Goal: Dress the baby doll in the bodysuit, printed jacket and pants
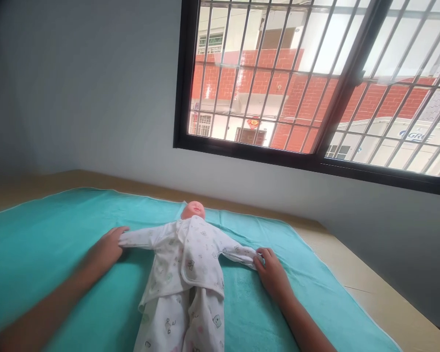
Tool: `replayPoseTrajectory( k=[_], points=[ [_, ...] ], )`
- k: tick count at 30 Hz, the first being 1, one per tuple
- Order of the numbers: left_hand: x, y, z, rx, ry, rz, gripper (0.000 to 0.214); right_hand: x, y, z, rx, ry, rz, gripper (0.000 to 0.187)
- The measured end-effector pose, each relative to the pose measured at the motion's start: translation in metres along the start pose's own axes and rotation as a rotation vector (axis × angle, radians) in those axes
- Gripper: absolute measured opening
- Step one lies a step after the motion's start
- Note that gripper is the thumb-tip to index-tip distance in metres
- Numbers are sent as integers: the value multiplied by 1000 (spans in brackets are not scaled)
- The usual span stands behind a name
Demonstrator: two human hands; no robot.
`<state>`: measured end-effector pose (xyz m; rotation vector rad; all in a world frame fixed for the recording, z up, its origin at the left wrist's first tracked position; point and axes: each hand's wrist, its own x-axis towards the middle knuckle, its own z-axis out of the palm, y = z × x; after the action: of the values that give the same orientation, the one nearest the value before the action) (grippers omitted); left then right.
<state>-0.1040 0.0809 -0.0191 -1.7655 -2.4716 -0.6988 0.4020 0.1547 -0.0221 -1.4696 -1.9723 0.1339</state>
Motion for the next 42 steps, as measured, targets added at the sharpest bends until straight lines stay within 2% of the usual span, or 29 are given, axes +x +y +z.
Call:
replayPoseTrajectory(
  k=[2, 4, 9, 12, 15, 18, 21, 23, 25, 27, 29, 31, 32, 35, 36, 39, 42],
  points=[
    [3, -12, 2, -48, 21, 65, 54, 0, 1, 1, 5, -2, -7, 28],
    [8, -27, 4, -117, 54, 65, 48, -1, 2, 1, 0, -3, -2, 27],
    [17, -52, 6, -327, 250, -165, 43, 0, 1, 2, -7, 0, -8, 26],
    [15, -47, 3, -368, 303, -210, 37, 0, 1, 2, 1, 38, -53, 26],
    [13, -35, 2, -346, 319, -109, 31, -2, 3, 2, 24, 110, -101, 27],
    [10, -26, 2, -278, 333, -14, 32, -3, -2, 2, 79, 159, -90, 29],
    [7, -25, 0, -244, 345, 19, 34, 7, -28, 3, 164, 203, -63, 31],
    [6, -25, -1, -253, 372, 62, 34, 23, -61, 6, 252, 178, -67, 31],
    [5, -19, -3, -277, 412, 157, 36, 43, -102, 13, 344, 96, -45, 34],
    [3, -3, -6, -316, 441, 276, 36, 64, -146, 22, 299, -74, -12, 38],
    [0, 24, -10, -388, 427, 356, 37, 81, -183, 32, 253, -114, -22, 42],
    [-2, 59, -15, -507, 337, 347, 36, 91, -210, 42, 204, -117, -35, 44],
    [-1, 78, -17, -569, 241, 348, 34, 94, -218, 46, 171, -122, -40, 43],
    [7, 129, -22, -752, -128, 266, 39, 96, -227, 56, 18, -188, -47, 42],
    [11, 141, -22, -771, -183, 239, 38, 96, -226, 58, -25, -213, -48, 41],
    [25, 162, -21, -760, -253, 232, 25, 98, -218, 62, -50, -245, -45, 30],
    [33, 169, -21, -743, -251, 200, 14, 102, -211, 64, -1, -235, -19, 21]
  ],
)
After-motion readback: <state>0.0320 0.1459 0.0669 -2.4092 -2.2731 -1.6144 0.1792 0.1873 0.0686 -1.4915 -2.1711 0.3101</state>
